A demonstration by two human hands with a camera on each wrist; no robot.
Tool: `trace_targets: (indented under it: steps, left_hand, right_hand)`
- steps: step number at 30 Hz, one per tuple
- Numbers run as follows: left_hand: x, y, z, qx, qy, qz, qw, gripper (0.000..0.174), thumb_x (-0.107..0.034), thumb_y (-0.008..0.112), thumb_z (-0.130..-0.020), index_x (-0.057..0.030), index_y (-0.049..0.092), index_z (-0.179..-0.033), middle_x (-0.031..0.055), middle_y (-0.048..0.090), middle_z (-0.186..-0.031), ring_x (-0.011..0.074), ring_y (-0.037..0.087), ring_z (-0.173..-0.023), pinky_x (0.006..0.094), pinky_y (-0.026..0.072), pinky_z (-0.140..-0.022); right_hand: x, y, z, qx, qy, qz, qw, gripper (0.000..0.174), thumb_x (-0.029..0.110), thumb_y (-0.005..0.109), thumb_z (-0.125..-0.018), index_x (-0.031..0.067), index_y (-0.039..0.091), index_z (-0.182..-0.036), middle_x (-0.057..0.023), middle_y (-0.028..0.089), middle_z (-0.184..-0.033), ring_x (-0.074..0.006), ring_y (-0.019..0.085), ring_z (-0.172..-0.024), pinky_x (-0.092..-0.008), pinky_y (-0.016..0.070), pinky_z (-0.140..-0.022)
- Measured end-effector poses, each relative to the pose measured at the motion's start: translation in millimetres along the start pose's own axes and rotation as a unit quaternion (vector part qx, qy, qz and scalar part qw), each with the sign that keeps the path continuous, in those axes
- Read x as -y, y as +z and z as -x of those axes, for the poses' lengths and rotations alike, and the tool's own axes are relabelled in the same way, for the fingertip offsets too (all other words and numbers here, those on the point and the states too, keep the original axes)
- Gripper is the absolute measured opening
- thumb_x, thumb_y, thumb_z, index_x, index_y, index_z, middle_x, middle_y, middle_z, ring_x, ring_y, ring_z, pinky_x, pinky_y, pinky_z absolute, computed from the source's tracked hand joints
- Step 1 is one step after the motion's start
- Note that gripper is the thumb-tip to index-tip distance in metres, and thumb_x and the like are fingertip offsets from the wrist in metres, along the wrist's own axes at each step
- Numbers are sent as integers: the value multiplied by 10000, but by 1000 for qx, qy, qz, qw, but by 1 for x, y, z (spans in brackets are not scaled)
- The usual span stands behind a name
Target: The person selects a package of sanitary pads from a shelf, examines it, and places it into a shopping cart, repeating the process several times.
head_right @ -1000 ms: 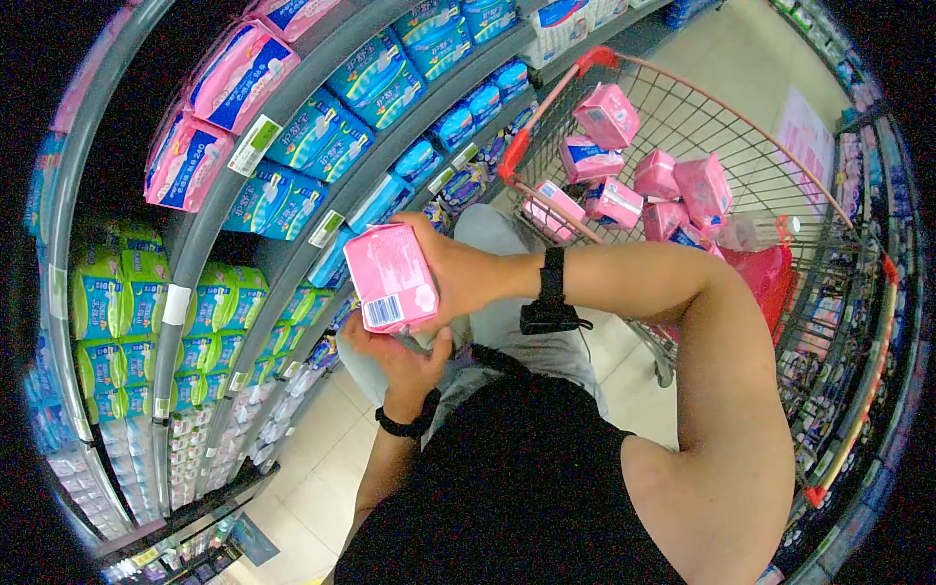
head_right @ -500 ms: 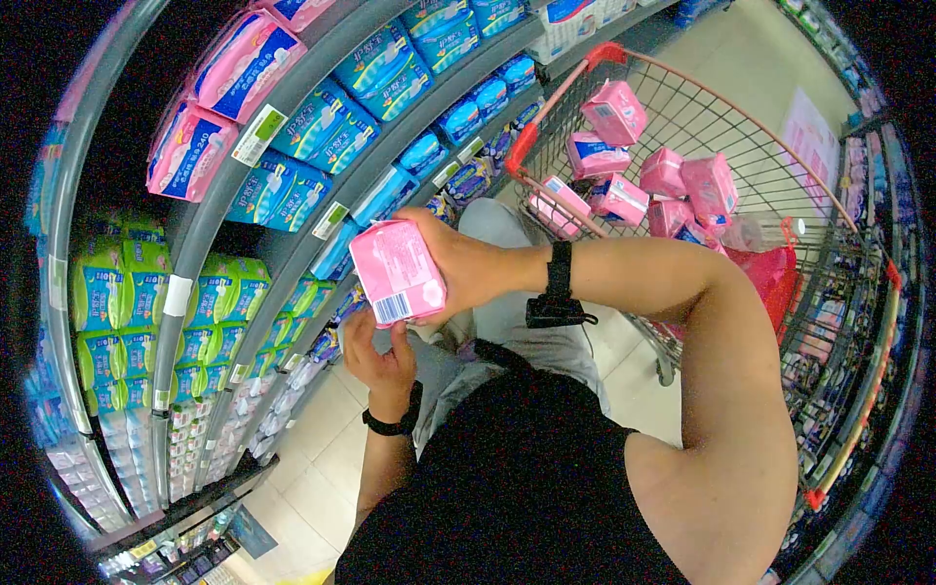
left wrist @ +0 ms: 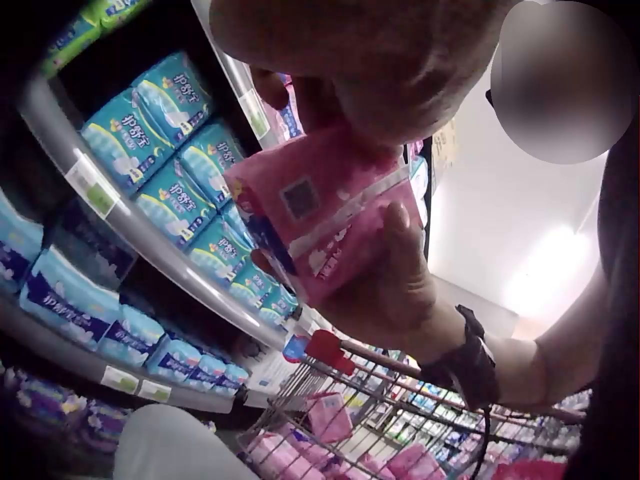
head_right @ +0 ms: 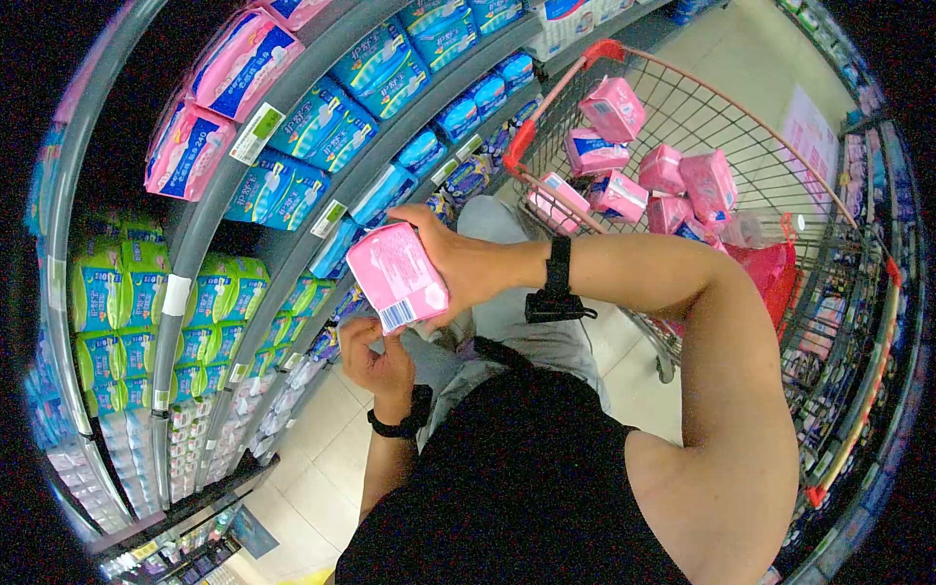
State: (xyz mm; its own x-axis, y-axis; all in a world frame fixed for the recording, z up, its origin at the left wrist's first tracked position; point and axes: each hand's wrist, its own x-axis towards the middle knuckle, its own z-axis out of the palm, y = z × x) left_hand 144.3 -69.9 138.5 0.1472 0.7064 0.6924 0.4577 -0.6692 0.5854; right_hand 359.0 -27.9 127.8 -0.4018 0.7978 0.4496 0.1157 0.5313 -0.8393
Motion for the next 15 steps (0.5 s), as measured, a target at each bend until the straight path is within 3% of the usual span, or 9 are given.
trace_targets:
  steps: [3,6,9,12,15]
  left_hand:
    - [1,0,1,2,5,-4,1000,221,47,780,-749,-33,578,-791,101,616,-811,275,577,-746,365,467,-696]
    - [4,0,0,-1,19,-10,1000,236,18,789,-756,-37,561,-782,107,613,-800,254,588,-738,346,470,-690]
    - [4,0,-2,0,23,-5,1000,240,-9,797,-769,-36,559,-779,104,610,-799,257,583,-741,349,469,-698]
    - [4,-2,-2,-1,15,-10,1000,245,-45,802,-788,-32,557,-782,104,608,-804,260,581,-751,354,468,-712]
    - [7,-1,-1,-5,2,-5,1000,251,-113,789,-834,-28,558,-788,105,610,-813,260,578,-758,358,468,-725]
  right_hand:
    - [3,-4,-2,-18,-35,84,996,1436,302,989,-482,-6,10,-1486,-252,389,-1384,-374,463,-1299,-439,335,-1147]
    - [5,-7,-1,28,-12,78,997,1483,316,994,-546,44,-106,-1502,-228,476,-1362,-356,538,-1254,-447,390,-1098]
    - [11,-8,0,37,13,79,996,1497,323,999,-531,39,-99,-1507,-232,458,-1384,-357,538,-1251,-440,395,-1095]
    - [5,-3,0,12,14,44,999,1459,355,981,-495,-39,11,-1512,-268,372,-1428,-399,425,-1334,-443,308,-1165]
    - [13,-5,-3,4,54,49,997,1390,363,963,-531,-42,66,-1513,-268,392,-1421,-391,426,-1342,-436,322,-1160]
